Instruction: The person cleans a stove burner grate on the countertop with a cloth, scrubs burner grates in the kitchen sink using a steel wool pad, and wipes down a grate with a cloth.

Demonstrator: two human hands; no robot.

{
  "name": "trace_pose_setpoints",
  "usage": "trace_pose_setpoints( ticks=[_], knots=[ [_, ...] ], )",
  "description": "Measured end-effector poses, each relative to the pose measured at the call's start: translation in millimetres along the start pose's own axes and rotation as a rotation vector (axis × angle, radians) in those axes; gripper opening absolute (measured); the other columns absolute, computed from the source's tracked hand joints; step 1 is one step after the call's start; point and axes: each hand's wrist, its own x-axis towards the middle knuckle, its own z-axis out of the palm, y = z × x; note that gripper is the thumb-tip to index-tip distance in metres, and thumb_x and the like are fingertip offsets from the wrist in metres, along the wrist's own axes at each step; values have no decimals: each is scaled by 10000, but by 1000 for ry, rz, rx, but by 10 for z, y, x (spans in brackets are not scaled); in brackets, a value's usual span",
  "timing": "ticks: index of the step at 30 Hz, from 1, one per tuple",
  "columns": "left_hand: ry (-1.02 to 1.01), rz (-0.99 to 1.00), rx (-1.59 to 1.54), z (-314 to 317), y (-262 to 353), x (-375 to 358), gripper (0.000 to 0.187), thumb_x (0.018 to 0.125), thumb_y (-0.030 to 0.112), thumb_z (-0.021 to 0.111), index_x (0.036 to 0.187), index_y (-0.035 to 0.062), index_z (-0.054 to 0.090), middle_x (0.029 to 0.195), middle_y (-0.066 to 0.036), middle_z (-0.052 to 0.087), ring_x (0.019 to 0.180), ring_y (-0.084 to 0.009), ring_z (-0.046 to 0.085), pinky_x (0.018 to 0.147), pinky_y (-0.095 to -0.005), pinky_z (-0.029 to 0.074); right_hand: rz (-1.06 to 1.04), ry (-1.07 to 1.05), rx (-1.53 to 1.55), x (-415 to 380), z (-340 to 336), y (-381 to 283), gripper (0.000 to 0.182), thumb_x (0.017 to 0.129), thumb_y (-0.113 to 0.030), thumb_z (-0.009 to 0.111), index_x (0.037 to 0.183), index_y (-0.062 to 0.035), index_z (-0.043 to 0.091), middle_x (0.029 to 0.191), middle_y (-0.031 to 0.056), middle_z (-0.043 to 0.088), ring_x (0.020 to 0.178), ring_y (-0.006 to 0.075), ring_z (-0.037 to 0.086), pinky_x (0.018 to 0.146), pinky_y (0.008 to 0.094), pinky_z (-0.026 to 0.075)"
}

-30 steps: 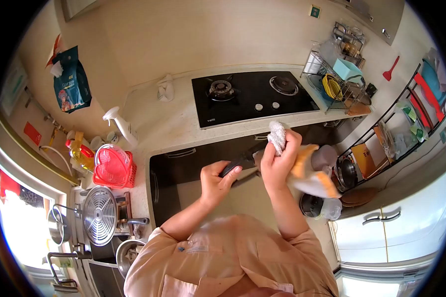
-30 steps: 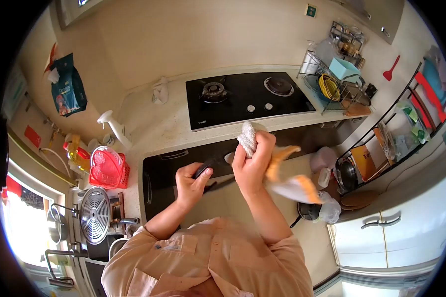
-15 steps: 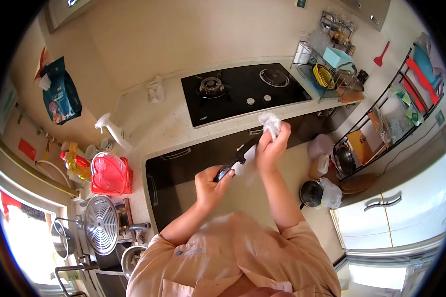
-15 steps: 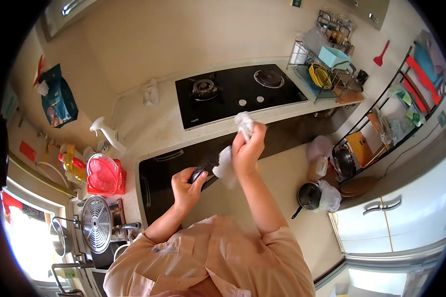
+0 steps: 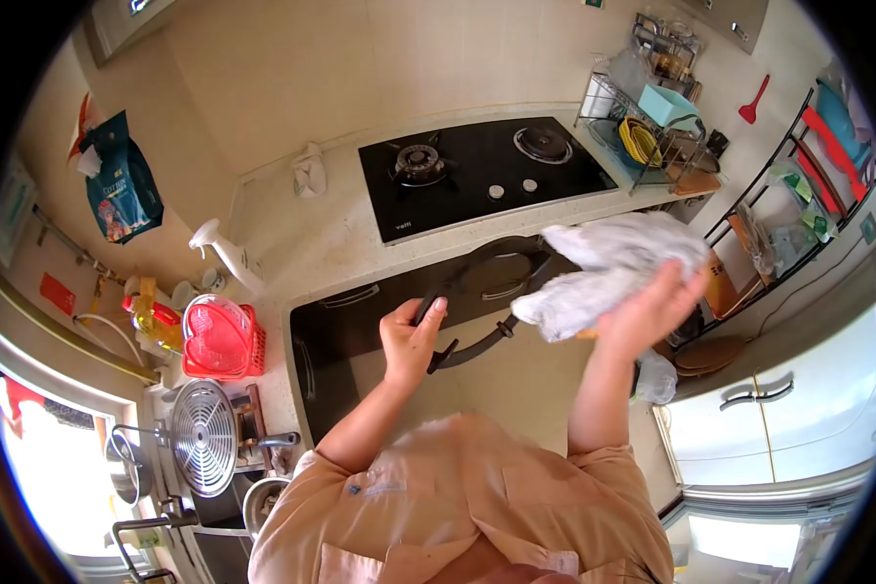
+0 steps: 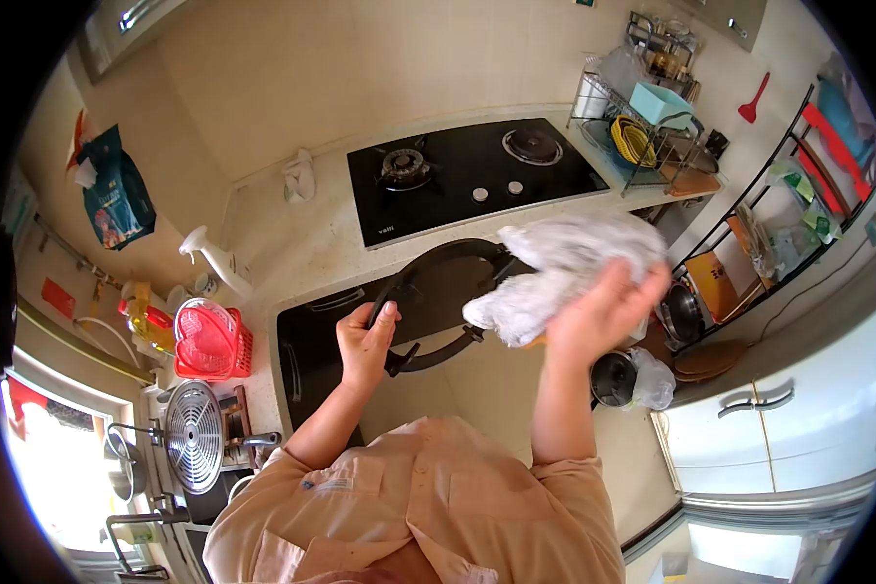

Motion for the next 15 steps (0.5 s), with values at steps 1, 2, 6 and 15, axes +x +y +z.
trace_pose_setpoints(
  ticks=[1,2,6,15],
  knots=[
    [0,-8,-12,1,-69,26,312,848,232,648,667,-12,575,538,51,431,507,-25,341,439,-206,267,59,91,61,83,-44,-127,312,917,-124,465,1195,8,417,1072,96,516,935,154,509,819,291,429],
    [0,-19,-23,-2,-104,42,310,851,230,645,671,-11,575,538,50,431,503,-25,340,437,-205,264,31,90,68,155,-106,-166,312,915,-125,470,1191,9,416,1072,98,518,932,154,510,818,292,431],
    [13,-116,-188,-109,73,101,287,879,212,608,701,-10,571,529,45,426,463,-25,332,418,-197,231,-42,-214,-374,254,-423,286,277,899,-129,494,1148,-14,453,1015,80,527,860,150,521,776,283,438],
    [-61,-77,-318,1,374,-50,279,889,202,587,730,-26,564,521,30,421,444,-41,318,411,-210,218,-168,-995,-301,-382,-384,1075,274,699,79,551,953,-23,533,907,136,527,789,314,556,677,323,457]
  ],
)
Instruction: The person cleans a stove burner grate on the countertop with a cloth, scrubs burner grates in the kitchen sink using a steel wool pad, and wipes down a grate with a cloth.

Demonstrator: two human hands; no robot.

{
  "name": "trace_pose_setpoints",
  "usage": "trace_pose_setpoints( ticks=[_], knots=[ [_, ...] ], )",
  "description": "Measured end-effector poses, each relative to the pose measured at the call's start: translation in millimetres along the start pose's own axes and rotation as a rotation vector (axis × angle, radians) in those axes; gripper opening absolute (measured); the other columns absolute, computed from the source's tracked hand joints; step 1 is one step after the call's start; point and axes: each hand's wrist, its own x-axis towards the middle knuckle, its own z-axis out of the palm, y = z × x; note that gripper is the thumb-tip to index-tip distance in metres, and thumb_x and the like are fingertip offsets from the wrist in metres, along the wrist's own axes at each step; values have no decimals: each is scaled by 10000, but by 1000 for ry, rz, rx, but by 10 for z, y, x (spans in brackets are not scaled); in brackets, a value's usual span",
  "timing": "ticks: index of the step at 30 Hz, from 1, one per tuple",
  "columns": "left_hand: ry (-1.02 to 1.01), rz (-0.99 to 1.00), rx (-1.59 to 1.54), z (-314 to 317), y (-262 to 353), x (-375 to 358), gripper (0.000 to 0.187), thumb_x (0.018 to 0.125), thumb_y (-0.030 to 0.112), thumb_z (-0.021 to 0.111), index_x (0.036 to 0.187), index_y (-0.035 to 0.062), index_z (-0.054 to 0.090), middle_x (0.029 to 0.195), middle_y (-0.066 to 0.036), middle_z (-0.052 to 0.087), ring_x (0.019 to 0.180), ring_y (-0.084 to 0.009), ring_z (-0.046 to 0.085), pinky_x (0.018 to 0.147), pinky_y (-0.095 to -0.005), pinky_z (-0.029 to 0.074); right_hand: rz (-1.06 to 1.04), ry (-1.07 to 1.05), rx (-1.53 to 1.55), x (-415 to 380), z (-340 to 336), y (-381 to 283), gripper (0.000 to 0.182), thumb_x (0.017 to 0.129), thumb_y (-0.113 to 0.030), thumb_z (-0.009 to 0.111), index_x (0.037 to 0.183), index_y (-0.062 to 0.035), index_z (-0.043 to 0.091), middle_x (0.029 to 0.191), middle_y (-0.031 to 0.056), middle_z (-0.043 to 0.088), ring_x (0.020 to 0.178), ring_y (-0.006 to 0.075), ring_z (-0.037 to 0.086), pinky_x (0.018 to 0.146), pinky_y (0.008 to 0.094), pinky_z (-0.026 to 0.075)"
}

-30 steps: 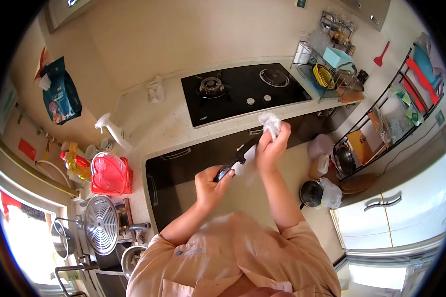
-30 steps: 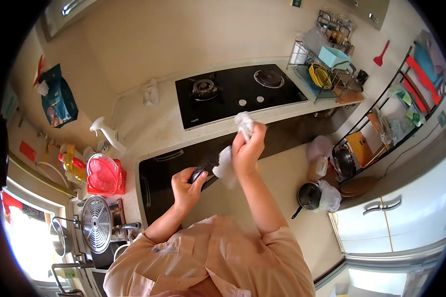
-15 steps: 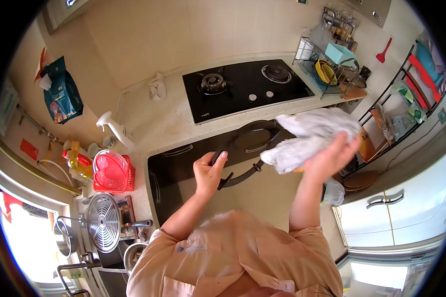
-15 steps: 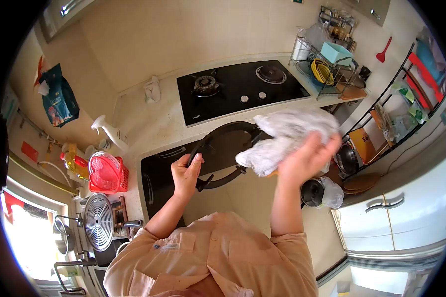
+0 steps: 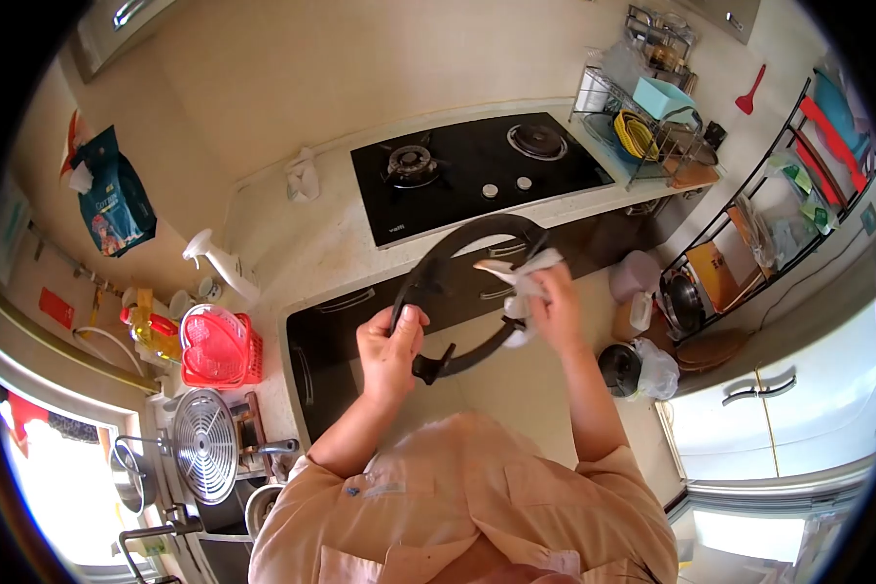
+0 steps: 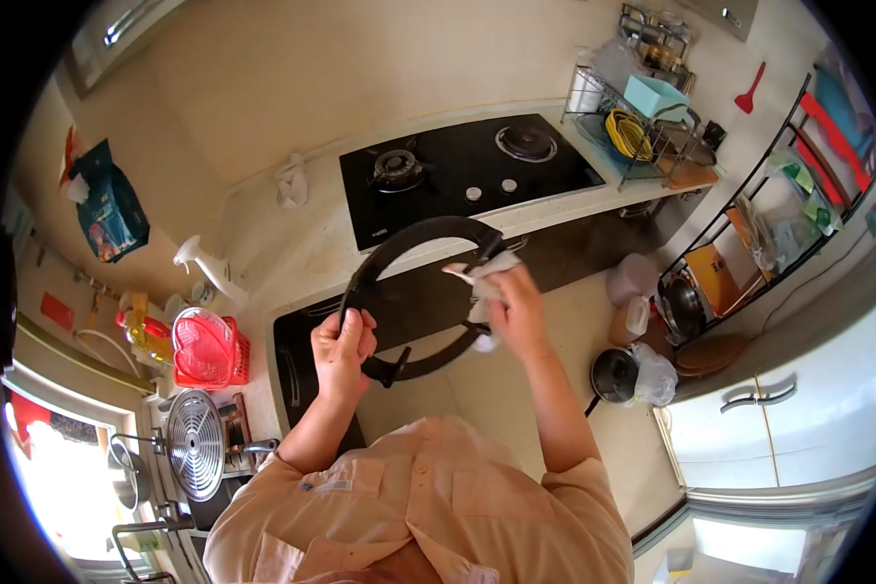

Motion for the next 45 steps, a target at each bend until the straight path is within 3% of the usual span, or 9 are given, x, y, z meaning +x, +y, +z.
trace_pose_setpoints(
  ticks=[5,8,13,18,24,28,35,41,45],
  knots=[
    [70,-45,-39,-81,-27,250,331,913,269,544,737,-11,545,505,42,372,431,-51,269,426,-227,220,388,-163,174,-478,-60,566,232,738,13,605,965,-7,561,878,117,569,802,234,582,705,295,462],
    [76,-108,-94,-201,-14,366,369,930,320,503,741,4,529,491,38,352,425,-61,259,439,-241,240,571,46,217,-214,-324,396,213,772,-17,598,982,-8,571,842,50,577,802,126,553,710,264,453],
    [4,-186,-116,-231,-37,297,378,940,335,477,754,9,517,484,29,349,427,-70,271,444,-244,254,98,206,295,498,-587,-217,247,720,63,570,957,-6,560,996,73,538,889,178,537,767,264,436],
    [-49,-151,1,-52,25,131,390,951,360,437,764,25,508,478,42,314,415,-63,250,438,-243,245,-263,-49,-273,735,-211,-560,300,661,51,617,939,-36,541,1100,104,509,930,312,536,769,358,461],
    [-20,-63,89,-98,70,3,366,944,322,468,781,-1,524,487,37,334,421,-61,267,429,-239,248,377,360,54,805,-290,369,179,788,30,533,955,-24,500,833,121,561,798,216,559,730,308,446],
    [8,-98,-85,-268,145,27,365,937,298,491,760,-20,523,491,30,348,430,-67,279,438,-238,249,337,550,299,724,-645,501,197,782,45,542,970,4,501,912,91,573,810,144,540,736,240,436],
    [-84,-86,1,-238,221,-1,345,926,275,516,760,-26,544,493,23,376,433,-59,288,433,-228,238,-277,-109,21,802,-460,-515,291,636,81,640,891,-59,624,973,62,591,849,250,581,724,292,489],
    [-36,-111,84,-264,139,-14,305,913,232,540,754,-28,566,504,24,397,443,-48,293,430,-219,226,63,70,-307,776,-423,-24,247,639,63,618,856,-36,555,857,141,587,821,337,583,703,352,479],
    [14,-139,-36,-400,178,41,328,907,270,548,777,-30,560,488,9,406,426,-61,304,427,-225,238,334,-25,160,682,-567,275,191,749,29,585,932,-27,586,993,116,648,881,265,630,789,338,493]
  ],
)
